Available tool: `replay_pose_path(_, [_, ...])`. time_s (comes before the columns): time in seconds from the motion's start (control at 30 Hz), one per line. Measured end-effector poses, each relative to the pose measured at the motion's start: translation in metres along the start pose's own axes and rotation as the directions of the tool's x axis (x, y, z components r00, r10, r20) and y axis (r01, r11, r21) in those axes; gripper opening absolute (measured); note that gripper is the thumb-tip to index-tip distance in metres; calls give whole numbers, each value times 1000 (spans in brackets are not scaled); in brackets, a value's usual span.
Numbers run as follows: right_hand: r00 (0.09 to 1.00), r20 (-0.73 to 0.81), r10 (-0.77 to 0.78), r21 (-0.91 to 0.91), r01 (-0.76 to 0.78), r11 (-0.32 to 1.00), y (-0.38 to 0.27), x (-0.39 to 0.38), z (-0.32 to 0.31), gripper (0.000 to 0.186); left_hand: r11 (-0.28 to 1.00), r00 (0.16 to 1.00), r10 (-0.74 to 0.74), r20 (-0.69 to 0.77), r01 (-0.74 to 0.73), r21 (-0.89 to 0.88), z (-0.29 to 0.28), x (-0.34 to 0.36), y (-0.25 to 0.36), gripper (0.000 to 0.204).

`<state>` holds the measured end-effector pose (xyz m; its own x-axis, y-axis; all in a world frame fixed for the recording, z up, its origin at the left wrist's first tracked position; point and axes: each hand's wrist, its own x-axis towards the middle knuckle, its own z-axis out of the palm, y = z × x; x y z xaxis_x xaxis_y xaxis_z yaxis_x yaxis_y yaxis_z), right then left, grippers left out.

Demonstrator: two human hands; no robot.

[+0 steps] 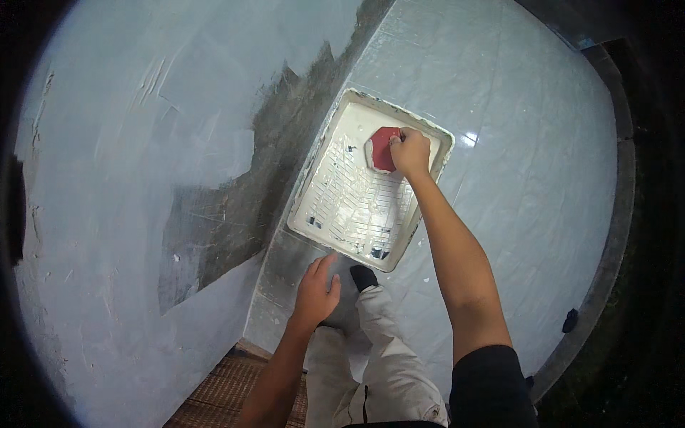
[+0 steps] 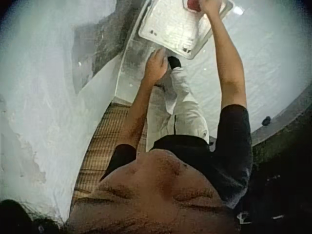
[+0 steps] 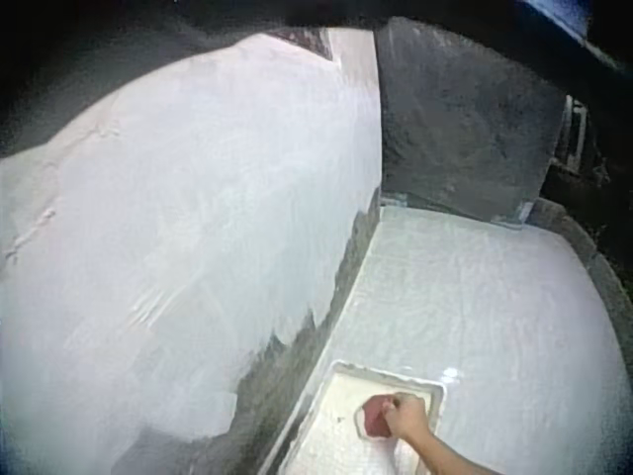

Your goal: The person applies wall putty to a damaged section of a wall using a plastic scraper.

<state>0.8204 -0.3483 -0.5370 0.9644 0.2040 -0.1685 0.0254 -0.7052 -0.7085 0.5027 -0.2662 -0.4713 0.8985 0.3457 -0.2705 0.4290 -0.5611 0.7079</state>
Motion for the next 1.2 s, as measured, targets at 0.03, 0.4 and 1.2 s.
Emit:
replay_pose_path(0.03, [1000,3,1,-6,-1,1000,2,2,2,22,1000,1000,-3,2,3,-6,1,1,0,43])
replay_pose_path(0.4, [999,46,-17,-36,18,999,2,6,8,20,997,999,-49,9,50,-51,11,-9,-7,43])
replay_pose_path(1.2, [929,349,-121,-50,147,988,18,35,17,17,981,991,-130,-12,127,-145,15,-40,-24,43])
